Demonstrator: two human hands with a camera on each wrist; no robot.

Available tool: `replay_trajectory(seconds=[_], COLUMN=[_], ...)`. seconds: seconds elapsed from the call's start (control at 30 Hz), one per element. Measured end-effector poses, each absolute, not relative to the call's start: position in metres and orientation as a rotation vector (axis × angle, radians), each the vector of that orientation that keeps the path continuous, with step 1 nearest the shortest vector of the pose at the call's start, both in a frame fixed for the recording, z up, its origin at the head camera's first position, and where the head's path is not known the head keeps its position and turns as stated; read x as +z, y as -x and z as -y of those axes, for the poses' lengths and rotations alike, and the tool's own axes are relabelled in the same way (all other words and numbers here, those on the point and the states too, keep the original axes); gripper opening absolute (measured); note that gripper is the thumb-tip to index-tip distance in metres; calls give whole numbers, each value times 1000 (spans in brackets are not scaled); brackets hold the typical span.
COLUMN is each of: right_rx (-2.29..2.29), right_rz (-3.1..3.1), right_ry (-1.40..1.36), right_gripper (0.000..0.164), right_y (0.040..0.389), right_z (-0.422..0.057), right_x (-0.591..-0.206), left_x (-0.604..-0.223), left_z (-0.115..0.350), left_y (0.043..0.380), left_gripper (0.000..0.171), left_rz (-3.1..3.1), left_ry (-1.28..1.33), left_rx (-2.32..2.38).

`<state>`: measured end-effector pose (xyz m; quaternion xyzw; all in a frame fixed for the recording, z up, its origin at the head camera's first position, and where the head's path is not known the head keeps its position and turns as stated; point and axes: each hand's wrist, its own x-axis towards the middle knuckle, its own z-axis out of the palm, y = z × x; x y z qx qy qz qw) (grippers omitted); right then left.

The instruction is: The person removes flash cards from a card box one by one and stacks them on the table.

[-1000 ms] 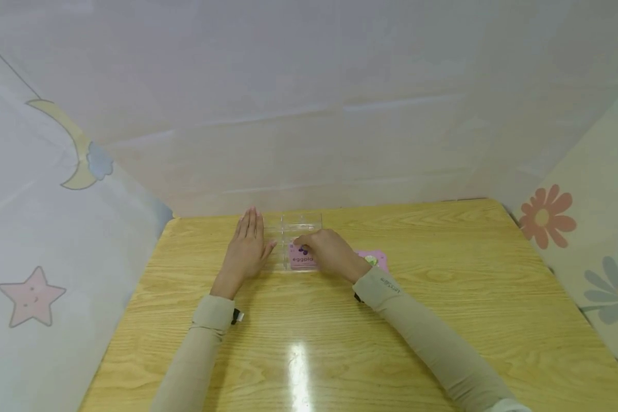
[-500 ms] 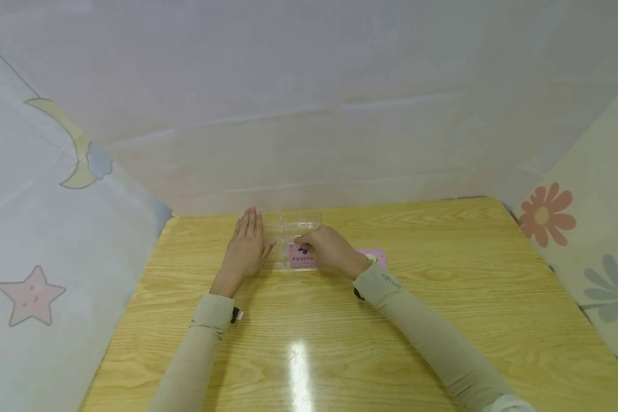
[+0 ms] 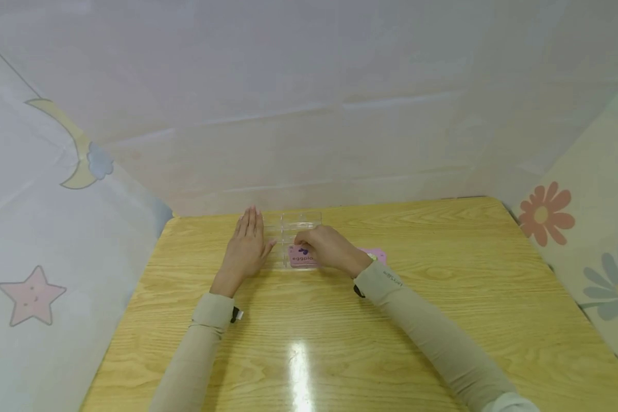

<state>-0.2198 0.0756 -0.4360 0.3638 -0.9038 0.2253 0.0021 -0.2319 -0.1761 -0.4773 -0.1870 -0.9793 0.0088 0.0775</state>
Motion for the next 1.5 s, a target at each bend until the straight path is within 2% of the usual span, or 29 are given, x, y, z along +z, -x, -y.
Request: replay_trajectory(seconds=[0.9,1.5], right_rx=[675,979], right_rz=[2820,2761], right_ry=[-1107,-1055], right_gripper=[22,25], right_y=[219,228], right_z=[-87,-108], right_x=[-419,-415], left_x=[-477,-478], left_z=[175,176], left_y=[232,233], left_gripper=[83,83], left_rz=[2937,2942], left_ry=[551,558], left_rx=[74,72])
